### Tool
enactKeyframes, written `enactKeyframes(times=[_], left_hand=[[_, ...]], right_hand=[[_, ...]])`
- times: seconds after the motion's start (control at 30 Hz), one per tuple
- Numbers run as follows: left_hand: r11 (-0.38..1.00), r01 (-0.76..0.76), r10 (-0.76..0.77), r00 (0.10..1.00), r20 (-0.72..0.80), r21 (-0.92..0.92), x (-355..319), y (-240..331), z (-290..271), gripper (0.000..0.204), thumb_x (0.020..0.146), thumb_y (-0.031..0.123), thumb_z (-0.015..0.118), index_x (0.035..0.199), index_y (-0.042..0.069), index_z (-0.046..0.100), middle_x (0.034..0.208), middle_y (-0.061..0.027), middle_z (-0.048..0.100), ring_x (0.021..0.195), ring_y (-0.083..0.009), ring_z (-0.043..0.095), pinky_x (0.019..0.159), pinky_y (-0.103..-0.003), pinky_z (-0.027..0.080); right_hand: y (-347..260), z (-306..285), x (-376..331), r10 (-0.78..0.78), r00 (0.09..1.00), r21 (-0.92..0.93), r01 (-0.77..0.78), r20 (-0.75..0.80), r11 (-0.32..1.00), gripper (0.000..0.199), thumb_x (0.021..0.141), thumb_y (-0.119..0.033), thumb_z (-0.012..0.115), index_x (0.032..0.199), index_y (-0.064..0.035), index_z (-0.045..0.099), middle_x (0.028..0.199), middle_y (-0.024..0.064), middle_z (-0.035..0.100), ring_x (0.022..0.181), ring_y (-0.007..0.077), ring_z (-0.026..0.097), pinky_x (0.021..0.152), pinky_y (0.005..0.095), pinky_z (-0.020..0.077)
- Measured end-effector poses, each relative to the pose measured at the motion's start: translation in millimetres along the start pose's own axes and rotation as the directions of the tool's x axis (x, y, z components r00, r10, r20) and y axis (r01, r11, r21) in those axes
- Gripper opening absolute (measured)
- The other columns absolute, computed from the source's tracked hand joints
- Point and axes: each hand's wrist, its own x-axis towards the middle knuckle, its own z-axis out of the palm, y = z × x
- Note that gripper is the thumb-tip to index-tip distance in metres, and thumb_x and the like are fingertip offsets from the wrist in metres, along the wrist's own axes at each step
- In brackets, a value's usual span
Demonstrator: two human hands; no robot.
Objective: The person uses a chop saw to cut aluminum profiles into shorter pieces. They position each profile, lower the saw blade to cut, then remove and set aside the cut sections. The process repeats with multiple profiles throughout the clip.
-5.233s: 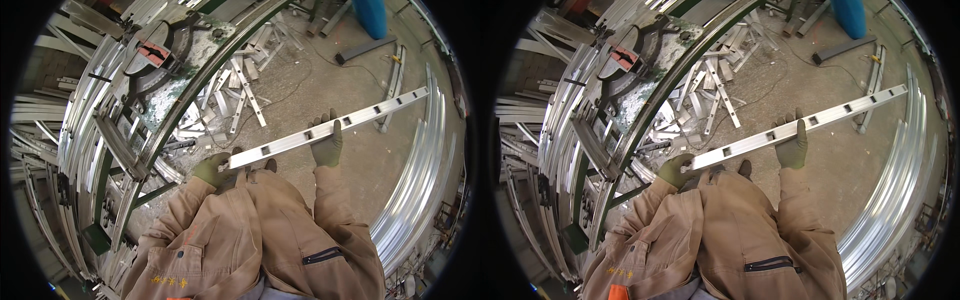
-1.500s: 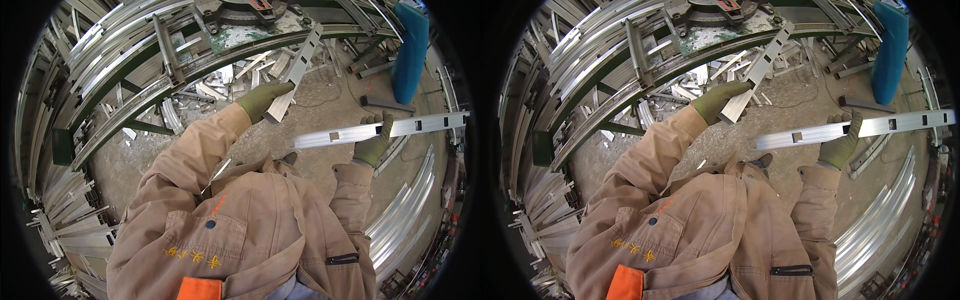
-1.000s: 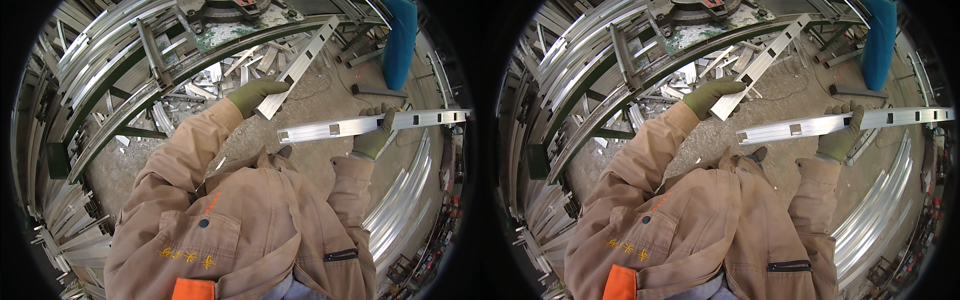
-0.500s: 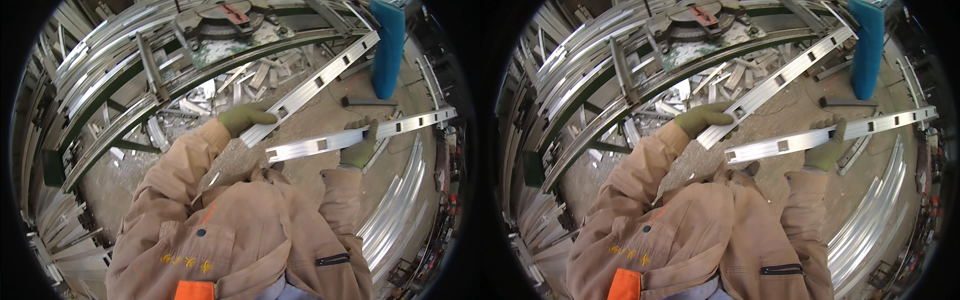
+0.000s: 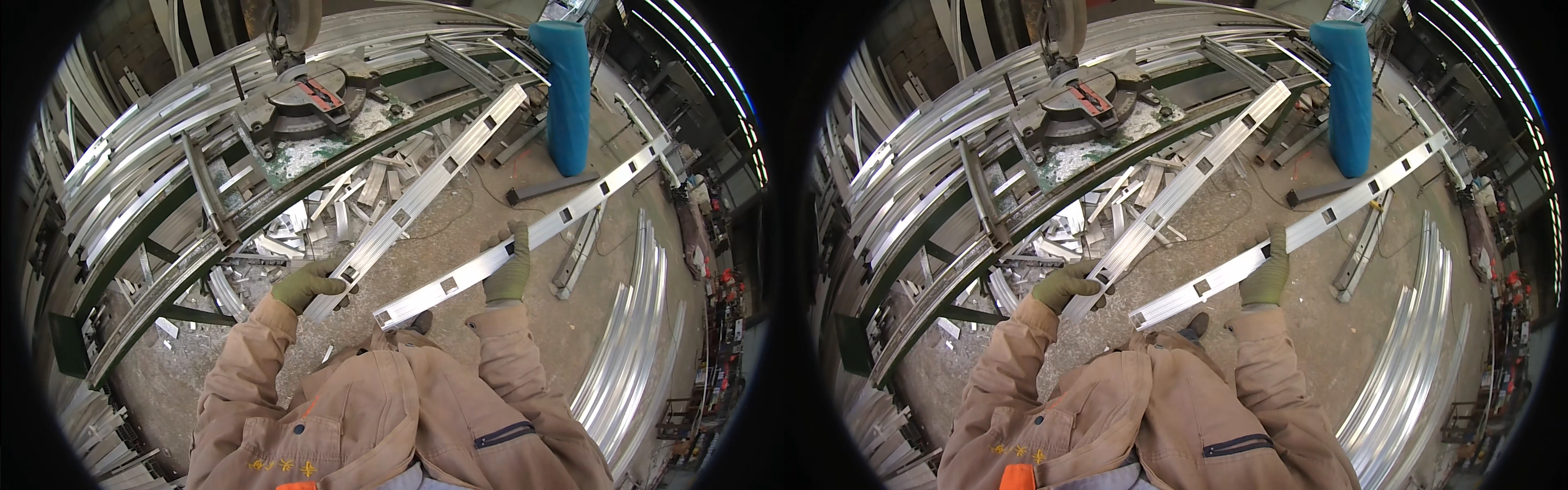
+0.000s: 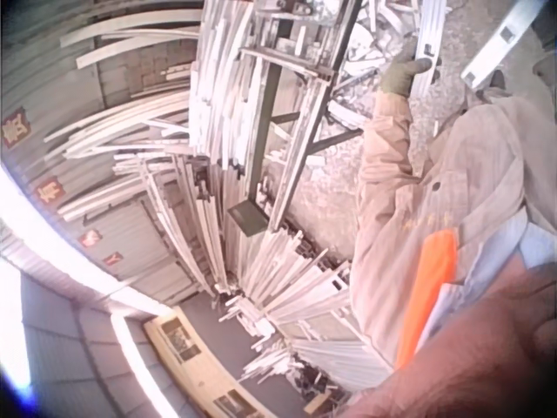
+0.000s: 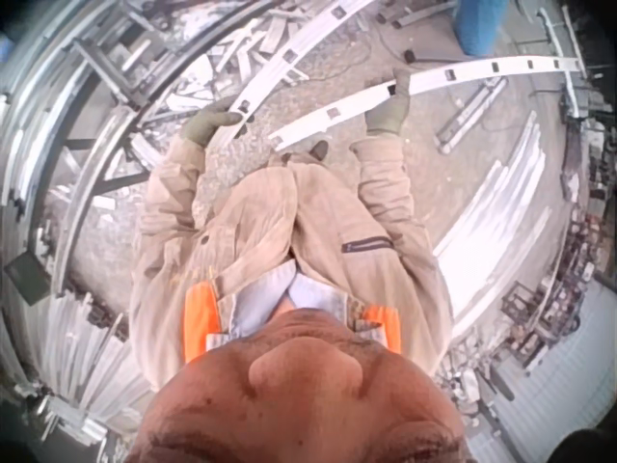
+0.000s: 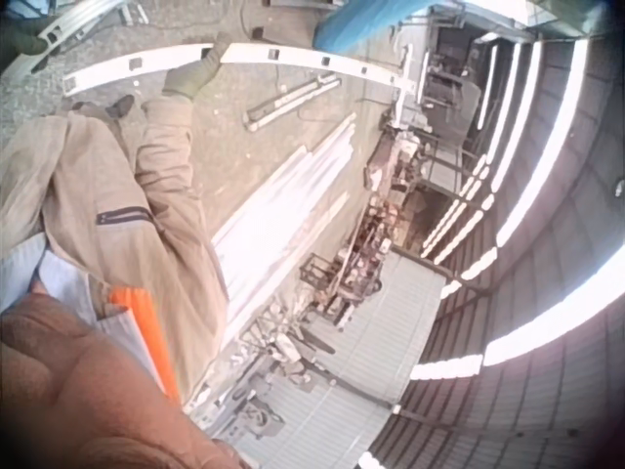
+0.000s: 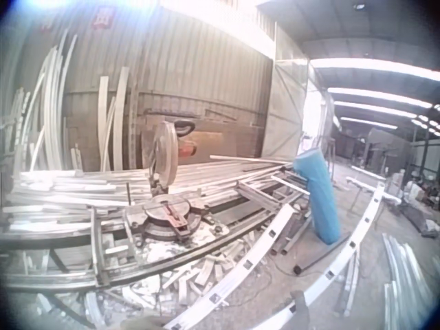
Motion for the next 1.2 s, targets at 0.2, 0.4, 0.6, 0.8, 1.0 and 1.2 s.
enactKeyframes(times=[0.2,0.4,0.6,0.8,1.0,1.2], left_hand=[[0.999,-0.029,0.026,0.997,-0.072,-0.036,-21.6,-19.0,-4.9,0.070,0.099,0.016,0.091,0.164,-0.002,0.071,0.123,-0.0138,0.086,0.095,-0.0232,0.084,0.087,-0.039,0.069],[0.996,-0.044,0.035,0.992,-0.118,-0.073,-38.9,-24.5,-8.1,0.070,0.098,0.017,0.092,0.163,-0.002,0.072,0.121,-0.0146,0.087,0.092,-0.0248,0.085,0.084,-0.039,0.070],[0.996,-0.058,0.048,0.990,-0.129,-0.068,-47.5,-29.2,-14.0,0.066,0.099,0.017,0.092,0.160,-0.001,0.074,0.117,-0.0163,0.088,0.088,-0.0255,0.086,0.081,-0.040,0.070],[0.995,-0.056,0.042,0.987,-0.154,-0.085,-50.3,-27.4,-16.6,0.062,0.101,0.016,0.091,0.158,-0.002,0.074,0.116,-0.0176,0.089,0.086,-0.0268,0.086,0.080,-0.040,0.071],[0.998,0.000,-0.015,0.978,-0.210,-0.069,-40.8,-26.8,-27.0,0.043,0.115,0.033,0.076,0.141,-0.001,0.079,0.111,-0.0188,0.090,0.080,-0.0277,0.086,0.073,-0.042,0.071],[0.994,-0.040,0.018,0.977,-0.211,-0.103,-47.1,-2.0,-19.4,0.052,0.128,0.049,0.058,0.145,0.003,0.075,0.110,-0.0221,0.089,0.076,-0.0269,0.084,0.065,-0.037,0.067]], right_hand=[[14.4,18.5,-21.4,0.097,0.988,0.020,-0.100,0.117,0.995,0.042,0.109,-0.042,0.094,0.132,-0.0118,0.078,0.098,0.0009,0.070,0.082,0.0189,0.070,0.079,0.0399,0.0637],[24.6,33.3,-33.6,0.119,0.981,0.003,-0.121,0.151,0.993,0.036,0.110,-0.035,0.094,0.125,-0.0097,0.073,0.093,0.0040,0.070,0.074,0.0208,0.071,0.070,0.0429,0.0649],[26.3,40.5,-42.7,0.127,0.977,0.001,-0.129,0.170,0.992,0.036,0.108,-0.034,0.096,0.125,-0.0109,0.074,0.094,0.0050,0.071,0.076,0.0219,0.072,0.072,0.0431,0.0651],[21.8,51.0,-51.6,0.121,0.981,-0.004,-0.122,0.155,0.993,0.033,0.110,-0.035,0.095,0.122,-0.0114,0.075,0.095,0.0040,0.072,0.078,0.0213,0.072,0.072,0.0423,0.0645],[54.9,23.4,-8.9,0.115,0.950,0.025,-0.128,0.290,0.991,0.026,0.116,-0.034,0.087,0.114,-0.0106,0.076,0.090,0.0027,0.071,0.077,0.0204,0.072,0.071,0.0400,0.0629],[42.9,46.5,-44.9,0.114,0.971,-0.010,-0.114,0.211,0.993,0.034,0.113,-0.041,0.090,0.129,-0.0122,0.079,0.099,-0.0009,0.069,0.087,0.0154,0.067,0.089,0.0399,0.0629]])
